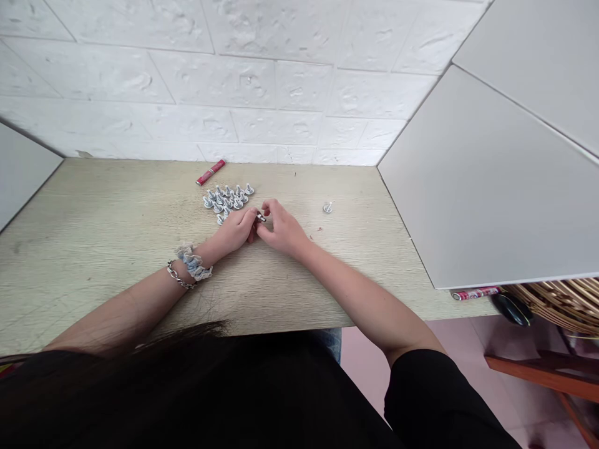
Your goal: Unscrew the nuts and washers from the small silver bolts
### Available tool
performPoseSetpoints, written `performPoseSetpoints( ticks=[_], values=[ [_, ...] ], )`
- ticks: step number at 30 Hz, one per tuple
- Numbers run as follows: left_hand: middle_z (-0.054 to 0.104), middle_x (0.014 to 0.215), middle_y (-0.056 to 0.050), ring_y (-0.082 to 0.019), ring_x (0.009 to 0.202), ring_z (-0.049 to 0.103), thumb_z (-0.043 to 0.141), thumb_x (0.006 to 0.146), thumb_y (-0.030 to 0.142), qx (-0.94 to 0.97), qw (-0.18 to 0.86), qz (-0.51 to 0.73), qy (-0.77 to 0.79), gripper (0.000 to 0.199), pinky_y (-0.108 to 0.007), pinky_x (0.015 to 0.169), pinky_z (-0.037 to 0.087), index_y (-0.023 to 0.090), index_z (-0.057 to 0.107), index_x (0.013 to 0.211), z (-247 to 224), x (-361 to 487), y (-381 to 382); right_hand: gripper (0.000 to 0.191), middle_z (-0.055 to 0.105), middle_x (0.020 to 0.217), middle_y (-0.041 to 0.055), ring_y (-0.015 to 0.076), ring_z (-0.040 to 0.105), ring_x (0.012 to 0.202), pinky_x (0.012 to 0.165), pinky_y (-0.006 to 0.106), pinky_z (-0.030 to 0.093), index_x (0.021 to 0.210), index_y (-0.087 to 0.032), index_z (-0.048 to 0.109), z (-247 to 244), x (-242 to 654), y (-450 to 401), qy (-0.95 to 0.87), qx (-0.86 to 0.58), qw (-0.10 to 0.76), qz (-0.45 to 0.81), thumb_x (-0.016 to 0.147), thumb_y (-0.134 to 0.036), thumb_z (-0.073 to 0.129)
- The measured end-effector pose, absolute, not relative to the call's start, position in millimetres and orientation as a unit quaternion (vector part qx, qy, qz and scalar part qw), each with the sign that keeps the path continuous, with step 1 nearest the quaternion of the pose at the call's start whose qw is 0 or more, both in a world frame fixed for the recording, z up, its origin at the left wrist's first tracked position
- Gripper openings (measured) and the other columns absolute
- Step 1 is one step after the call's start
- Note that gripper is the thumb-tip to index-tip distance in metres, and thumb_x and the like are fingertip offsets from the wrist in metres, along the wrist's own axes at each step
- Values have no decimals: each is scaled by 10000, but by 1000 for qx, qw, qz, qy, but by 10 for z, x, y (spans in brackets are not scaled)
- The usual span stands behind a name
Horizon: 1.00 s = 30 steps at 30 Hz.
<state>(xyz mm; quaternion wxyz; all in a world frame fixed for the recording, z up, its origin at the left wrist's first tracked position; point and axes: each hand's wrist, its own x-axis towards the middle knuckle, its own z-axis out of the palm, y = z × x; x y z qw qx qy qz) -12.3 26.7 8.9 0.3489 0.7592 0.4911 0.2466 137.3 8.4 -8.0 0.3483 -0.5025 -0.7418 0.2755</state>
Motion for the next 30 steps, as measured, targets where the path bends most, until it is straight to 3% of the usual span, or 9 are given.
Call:
performPoseSetpoints(
  ticks=[3,8,12,15,21,25,28,30],
  values=[
    [476,470,11,-133,522,478,244,907,306,752,356,248,496,407,-278,589,377,201,411,551,99,-117,264,162,510,851,24,148,471,752,692,291,378,822,-204,421,-66,1366,101,-755,-504,337,249,828,-360,462],
    [452,437,15,-128,491,466,252,902,296,753,363,238,495,411,-277,589,377,203,389,526,87,-126,282,264,495,767,34,161,453,750,713,308,360,686,-203,404,-62,1361,125,-787,-494,298,219,893,-360,362],
    [466,464,8,-137,518,471,254,895,267,760,354,233,493,381,-276,588,371,200,409,553,89,-128,284,59,532,844,29,151,467,728,676,291,365,847,-202,437,-82,1364,107,-768,-503,317,238,812,-249,429],
    [482,496,-1,-145,560,476,252,892,255,770,338,233,489,370,-272,603,374,199,420,567,104,-124,273,271,540,939,21,130,467,685,641,273,370,1001,-210,413,-83,1366,87,-748,-506,337,265,744,-241,491],
    [480,485,3,-140,540,474,253,887,262,767,346,235,486,375,-272,582,369,201,406,549,113,-128,273,174,510,820,14,146,462,729,677,288,374,810,-206,422,-52,1359,93,-756,-512,326,244,790,-364,493],
    [463,453,7,-134,510,464,265,878,258,758,355,235,493,372,-273,568,362,202,396,534,96,-132,289,232,496,790,33,159,457,750,701,306,369,696,-205,391,-64,1360,117,-784,-494,303,221,871,-357,386],
    [460,451,14,-134,509,467,264,875,251,758,357,233,493,362,-272,573,367,202,405,545,98,-130,288,62,526,843,40,161,475,760,704,303,380,807,-203,431,-83,1367,113,-776,-494,317,231,833,-250,400],
    [465,462,19,-134,520,476,260,877,249,760,357,237,489,356,-270,584,374,199,421,563,107,-127,281,200,545,940,47,153,487,752,691,293,390,964,-200,431,-93,1372,102,-763,-495,335,247,766,-177,430]
  ],
)
